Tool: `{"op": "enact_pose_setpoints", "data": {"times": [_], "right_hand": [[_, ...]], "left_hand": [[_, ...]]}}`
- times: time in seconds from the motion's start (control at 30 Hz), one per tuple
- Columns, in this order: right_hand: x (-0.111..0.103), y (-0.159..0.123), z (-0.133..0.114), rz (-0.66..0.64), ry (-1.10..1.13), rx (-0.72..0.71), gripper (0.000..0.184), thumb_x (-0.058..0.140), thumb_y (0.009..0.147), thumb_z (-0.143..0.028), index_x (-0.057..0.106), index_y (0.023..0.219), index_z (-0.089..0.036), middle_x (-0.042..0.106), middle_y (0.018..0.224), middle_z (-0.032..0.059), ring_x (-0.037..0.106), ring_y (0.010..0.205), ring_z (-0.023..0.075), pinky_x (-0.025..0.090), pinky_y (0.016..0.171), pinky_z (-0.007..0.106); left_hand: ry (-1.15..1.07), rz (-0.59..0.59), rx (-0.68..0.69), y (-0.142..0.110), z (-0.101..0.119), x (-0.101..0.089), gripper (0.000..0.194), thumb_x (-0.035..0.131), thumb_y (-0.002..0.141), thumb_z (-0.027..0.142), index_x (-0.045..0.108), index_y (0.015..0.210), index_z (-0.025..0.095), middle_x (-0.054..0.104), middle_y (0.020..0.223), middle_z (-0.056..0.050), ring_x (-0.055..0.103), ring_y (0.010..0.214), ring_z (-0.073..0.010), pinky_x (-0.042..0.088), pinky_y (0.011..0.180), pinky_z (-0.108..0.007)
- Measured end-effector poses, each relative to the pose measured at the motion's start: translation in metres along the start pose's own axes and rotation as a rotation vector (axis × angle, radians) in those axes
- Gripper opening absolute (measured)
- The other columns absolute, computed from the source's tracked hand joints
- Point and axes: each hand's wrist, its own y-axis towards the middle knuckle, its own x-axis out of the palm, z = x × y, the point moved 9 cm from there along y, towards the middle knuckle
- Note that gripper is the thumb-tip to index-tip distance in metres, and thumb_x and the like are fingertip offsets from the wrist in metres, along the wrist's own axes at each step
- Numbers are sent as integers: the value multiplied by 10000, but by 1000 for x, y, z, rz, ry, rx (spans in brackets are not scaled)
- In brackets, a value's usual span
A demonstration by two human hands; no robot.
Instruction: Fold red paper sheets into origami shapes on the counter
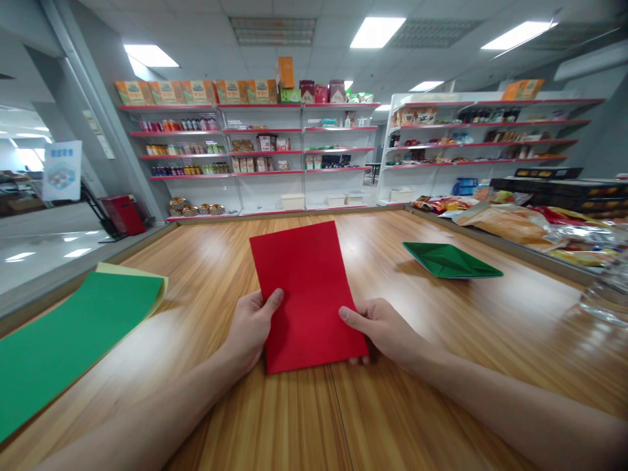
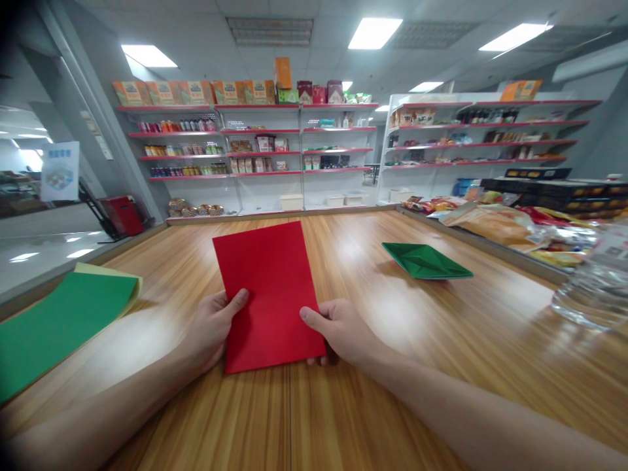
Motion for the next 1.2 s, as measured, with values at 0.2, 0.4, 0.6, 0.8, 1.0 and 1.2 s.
{"op": "enact_pose_setpoints", "data": {"times": [0.2,0.4,0.6,0.8,1.0,1.2], "right_hand": [[-6,1,6,34,-20,45,485,557,779,-586,575,669,-114,651,552,44,539,338,82,297,269,138],[-9,4,10,51,20,94,465,561,787,-575,553,675,-124,634,513,39,531,341,81,277,285,143],[-9,2,7,52,-84,100,474,502,825,-570,560,670,-126,642,527,37,465,308,48,208,282,153],[10,-6,13,-84,-396,279,506,390,890,-511,484,534,-164,578,432,16,399,259,55,185,261,174],[8,-12,3,-5,-711,122,319,532,811,-395,623,617,-159,565,441,2,489,353,102,305,345,195],[20,-17,-19,-46,-772,-273,125,600,750,-203,711,695,-187,621,572,-20,503,506,79,337,484,185]], "left_hand": [[96,-71,-76,0,-1,6,350,711,729,411,652,845,87,703,649,-70,635,452,-162,477,369,-212],[410,-85,-60,-5,3,8,412,637,749,520,591,657,121,537,410,21,372,234,-53,219,207,-136],[576,186,179,3,30,-19,454,483,838,539,612,676,135,506,456,22,396,332,-87,292,303,-192],[1074,69,831,-36,73,25,239,454,903,309,621,967,151,629,939,-103,590,927,-212,488,830,-349],[1534,-789,558,-65,-4,83,482,389,939,387,385,1391,221,314,1487,-121,243,1374,-294,278,1086,-499],[1585,-749,461,-59,3,80,405,385,933,398,526,1274,230,458,1378,-107,398,1271,-289,330,1053,-474]]}}
